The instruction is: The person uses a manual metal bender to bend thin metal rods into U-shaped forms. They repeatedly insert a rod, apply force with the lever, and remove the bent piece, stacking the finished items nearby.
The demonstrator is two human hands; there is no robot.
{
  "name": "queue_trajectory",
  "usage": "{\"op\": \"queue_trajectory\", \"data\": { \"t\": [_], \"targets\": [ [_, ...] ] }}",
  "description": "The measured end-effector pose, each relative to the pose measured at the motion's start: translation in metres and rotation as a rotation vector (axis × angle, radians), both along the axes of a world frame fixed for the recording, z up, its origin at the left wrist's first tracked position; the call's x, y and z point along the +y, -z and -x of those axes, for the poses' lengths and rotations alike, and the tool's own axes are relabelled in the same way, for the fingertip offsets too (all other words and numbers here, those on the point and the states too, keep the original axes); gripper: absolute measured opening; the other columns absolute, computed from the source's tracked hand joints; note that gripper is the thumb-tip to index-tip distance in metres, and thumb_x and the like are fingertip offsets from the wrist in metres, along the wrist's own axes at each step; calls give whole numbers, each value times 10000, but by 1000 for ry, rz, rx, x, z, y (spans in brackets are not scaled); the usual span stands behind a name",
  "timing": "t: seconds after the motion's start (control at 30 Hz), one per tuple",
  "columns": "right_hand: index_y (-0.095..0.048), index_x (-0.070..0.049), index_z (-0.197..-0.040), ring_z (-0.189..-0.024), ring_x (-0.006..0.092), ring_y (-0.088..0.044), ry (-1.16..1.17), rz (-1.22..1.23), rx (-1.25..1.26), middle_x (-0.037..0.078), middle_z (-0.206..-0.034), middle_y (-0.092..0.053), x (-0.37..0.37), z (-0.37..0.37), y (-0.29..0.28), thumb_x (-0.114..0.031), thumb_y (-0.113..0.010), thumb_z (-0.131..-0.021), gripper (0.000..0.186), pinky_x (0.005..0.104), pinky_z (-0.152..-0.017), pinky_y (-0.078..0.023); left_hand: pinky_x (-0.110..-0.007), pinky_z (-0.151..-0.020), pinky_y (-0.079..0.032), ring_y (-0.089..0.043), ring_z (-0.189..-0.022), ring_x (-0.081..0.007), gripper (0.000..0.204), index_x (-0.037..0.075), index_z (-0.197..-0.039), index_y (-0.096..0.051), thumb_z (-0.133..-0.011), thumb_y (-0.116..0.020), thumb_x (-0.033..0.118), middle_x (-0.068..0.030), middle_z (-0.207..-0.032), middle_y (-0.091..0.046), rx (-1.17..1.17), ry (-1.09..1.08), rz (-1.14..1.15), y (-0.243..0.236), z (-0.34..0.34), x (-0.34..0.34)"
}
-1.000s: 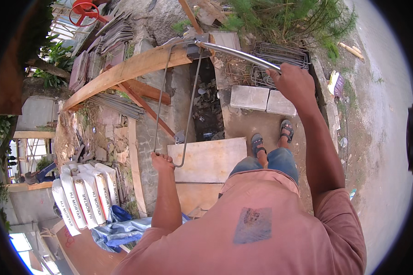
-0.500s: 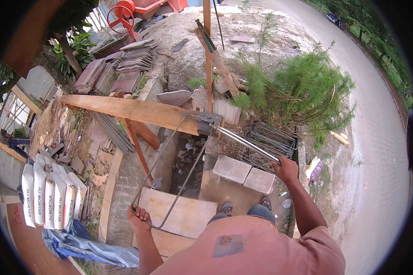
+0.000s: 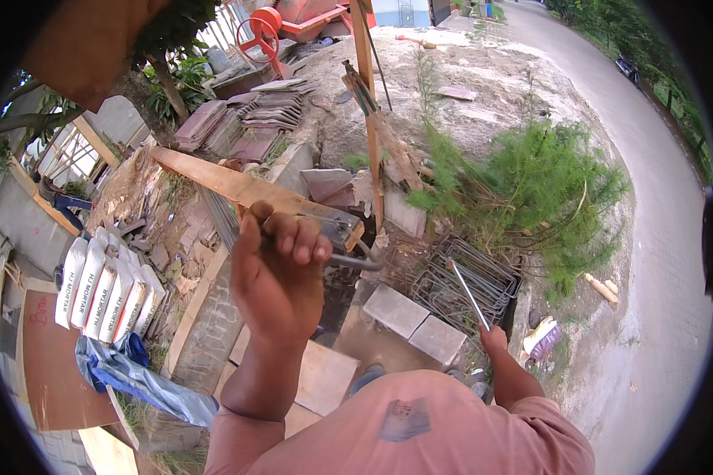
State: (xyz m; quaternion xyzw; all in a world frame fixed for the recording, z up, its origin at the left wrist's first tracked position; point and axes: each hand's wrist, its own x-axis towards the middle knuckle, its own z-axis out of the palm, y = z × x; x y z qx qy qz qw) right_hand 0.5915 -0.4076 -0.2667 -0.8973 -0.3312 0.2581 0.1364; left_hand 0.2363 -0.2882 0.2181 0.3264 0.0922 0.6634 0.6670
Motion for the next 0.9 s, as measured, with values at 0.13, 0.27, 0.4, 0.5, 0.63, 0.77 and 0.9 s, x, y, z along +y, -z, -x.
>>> {"op": "queue_trajectory", "data": {
  "t": [0.13, 0.27, 0.4, 0.5, 0.63, 0.77, 0.9],
  "targets": [
    [-666, 55, -1061, -1110, 406, -589, -7, 371, 106, 288, -1138, -619, -91, -43, 1, -510, -575, -844, 612, 445, -939, -472, -352, -754, -461, -494, -692, -161, 199, 73, -985, -429, -1029, -440, 267, -48, -722, -471, 52, 73, -35, 36, -184, 17],
    [-671, 13, -1086, -1098, 367, -609, 12, 510, 157, 252, -1148, -632, -213, -80, 65, -478, -607, -809, 566, 424, -937, -477, -408, -760, -450, -551, -767, -281, 332, 42, -985, -439, -1030, -381, 366, -147, -767, -503, 1188, 357, -548, 246, -268, -23],
    [-689, -6, -1033, -1023, 350, -646, 281, 566, 207, 238, -1069, -663, -358, -67, 92, -428, -577, -838, 478, 428, -856, -514, -528, -776, -441, -589, -869, -456, 511, -27, -879, -597, -989, -394, 429, -296, -865, -613, 1885, 698, -573, 403, -206, -77],
    [-675, 26, -937, -866, 365, -666, 230, 604, 213, 239, -890, -671, -476, -40, 139, -427, -478, -929, 494, 447, -753, -526, -540, -759, -476, -610, -876, -466, 497, -34, -876, -648, -988, -403, 384, -292, -904, -632, 1993, 799, -544, 448, -142, -67],
    [-638, 42, -785, -541, 333, -611, 685, 624, 344, 193, -634, -607, -572, 11, 159, -455, -454, -959, 558, 464, -560, -514, -516, -879, -470, -608, -981, -445, 432, -7, -1064, -631, -933, -499, 383, -281, -981, -646, 2318, 672, -596, 383, -171, 0],
    [-631, 41, -784, -482, 297, -571, 682, 639, 434, 173, -586, -570, -576, 28, 160, -452, -522, -927, 525, 453, -501, -477, -500, -702, -457, -625, -802, -402, 362, 0, -845, -587, -929, -538, 349, -237, -813, -631, 2106, 202, -644, 328, -214, 99],
    [-647, 47, -820, -517, 291, -591, 348, 410, 263, 180, -621, -596, -548, 21, 134, -443, -575, -890, 500, 442, -510, -461, -390, -589, -381, -460, -574, -227, 412, -4, -776, -542, -955, -543, 368, -106, -614, -495, 1825, 209, -301, 371, -197, 108]
  ]
}}
